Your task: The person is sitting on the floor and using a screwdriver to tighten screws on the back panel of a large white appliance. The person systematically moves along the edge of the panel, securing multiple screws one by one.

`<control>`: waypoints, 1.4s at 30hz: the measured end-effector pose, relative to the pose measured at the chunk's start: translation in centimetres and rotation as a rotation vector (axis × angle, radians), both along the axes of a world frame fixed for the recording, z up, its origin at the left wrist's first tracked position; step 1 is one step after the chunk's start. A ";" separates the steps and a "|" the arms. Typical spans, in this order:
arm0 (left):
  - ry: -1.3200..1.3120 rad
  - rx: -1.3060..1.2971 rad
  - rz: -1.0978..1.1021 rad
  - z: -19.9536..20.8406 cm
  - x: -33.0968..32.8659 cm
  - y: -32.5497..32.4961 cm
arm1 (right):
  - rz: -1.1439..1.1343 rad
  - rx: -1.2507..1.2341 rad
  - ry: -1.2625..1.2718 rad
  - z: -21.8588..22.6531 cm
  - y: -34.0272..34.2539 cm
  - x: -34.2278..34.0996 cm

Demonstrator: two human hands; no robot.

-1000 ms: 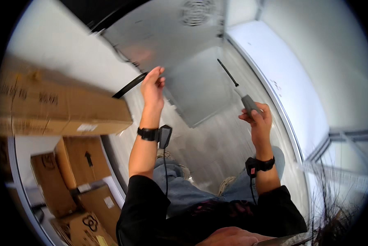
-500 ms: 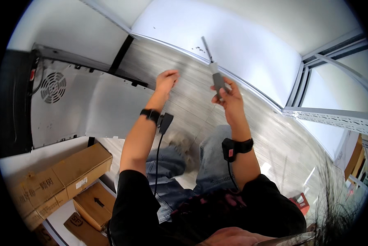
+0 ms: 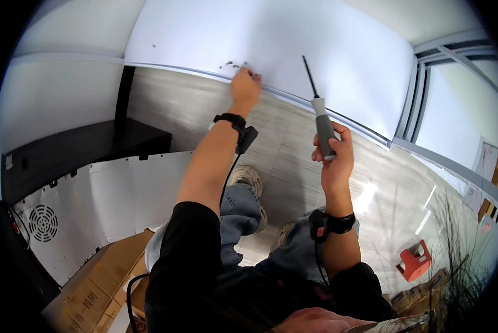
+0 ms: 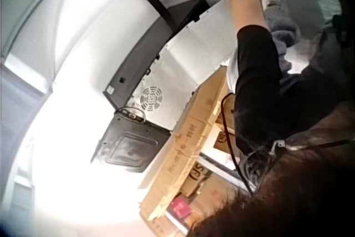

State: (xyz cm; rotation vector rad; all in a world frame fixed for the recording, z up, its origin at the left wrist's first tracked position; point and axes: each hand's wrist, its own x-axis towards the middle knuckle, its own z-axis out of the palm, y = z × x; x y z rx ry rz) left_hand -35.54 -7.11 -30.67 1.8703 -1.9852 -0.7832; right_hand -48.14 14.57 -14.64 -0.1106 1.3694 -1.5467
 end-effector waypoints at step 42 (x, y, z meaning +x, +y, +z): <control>1.642 -0.051 0.787 29.5 39.0 28.1 | 1.188 -0.540 0.128 8.8 4.7 27.2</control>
